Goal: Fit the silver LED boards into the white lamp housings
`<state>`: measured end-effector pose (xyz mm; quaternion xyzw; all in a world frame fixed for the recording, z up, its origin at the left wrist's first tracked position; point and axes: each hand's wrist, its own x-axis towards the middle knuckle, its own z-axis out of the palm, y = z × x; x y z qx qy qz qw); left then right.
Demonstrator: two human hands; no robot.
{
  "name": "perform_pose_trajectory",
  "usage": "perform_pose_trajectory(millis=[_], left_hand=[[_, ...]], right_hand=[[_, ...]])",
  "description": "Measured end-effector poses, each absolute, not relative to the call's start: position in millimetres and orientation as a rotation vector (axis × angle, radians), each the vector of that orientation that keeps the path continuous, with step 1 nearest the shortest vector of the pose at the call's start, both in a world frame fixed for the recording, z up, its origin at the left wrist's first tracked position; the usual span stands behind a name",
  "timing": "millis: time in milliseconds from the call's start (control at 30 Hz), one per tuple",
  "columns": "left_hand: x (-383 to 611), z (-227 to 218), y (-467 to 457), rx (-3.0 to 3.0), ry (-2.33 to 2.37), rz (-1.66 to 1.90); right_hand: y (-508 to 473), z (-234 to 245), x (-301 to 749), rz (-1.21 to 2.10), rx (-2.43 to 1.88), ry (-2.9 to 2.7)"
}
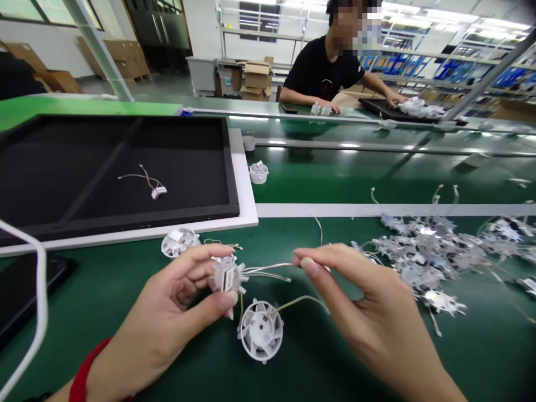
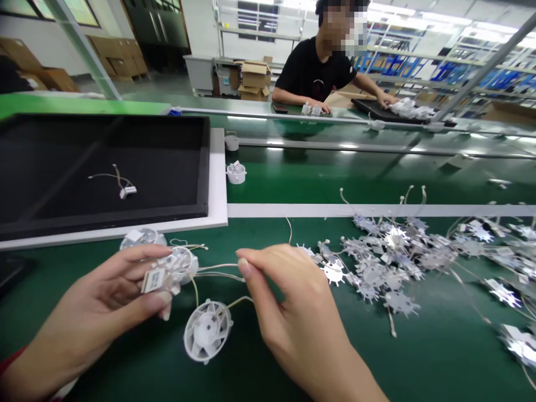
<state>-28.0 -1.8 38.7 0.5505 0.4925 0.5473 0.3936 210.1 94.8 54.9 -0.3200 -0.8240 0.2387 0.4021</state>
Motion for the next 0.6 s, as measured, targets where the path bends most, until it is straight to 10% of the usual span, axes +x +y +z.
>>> perform_pose_trajectory(millis=[600], left_hand=[[-21, 28, -35, 1.74, 1.4, 1.125]], right_hand=[[85, 58, 195, 0.692, -0.463, -2.26]])
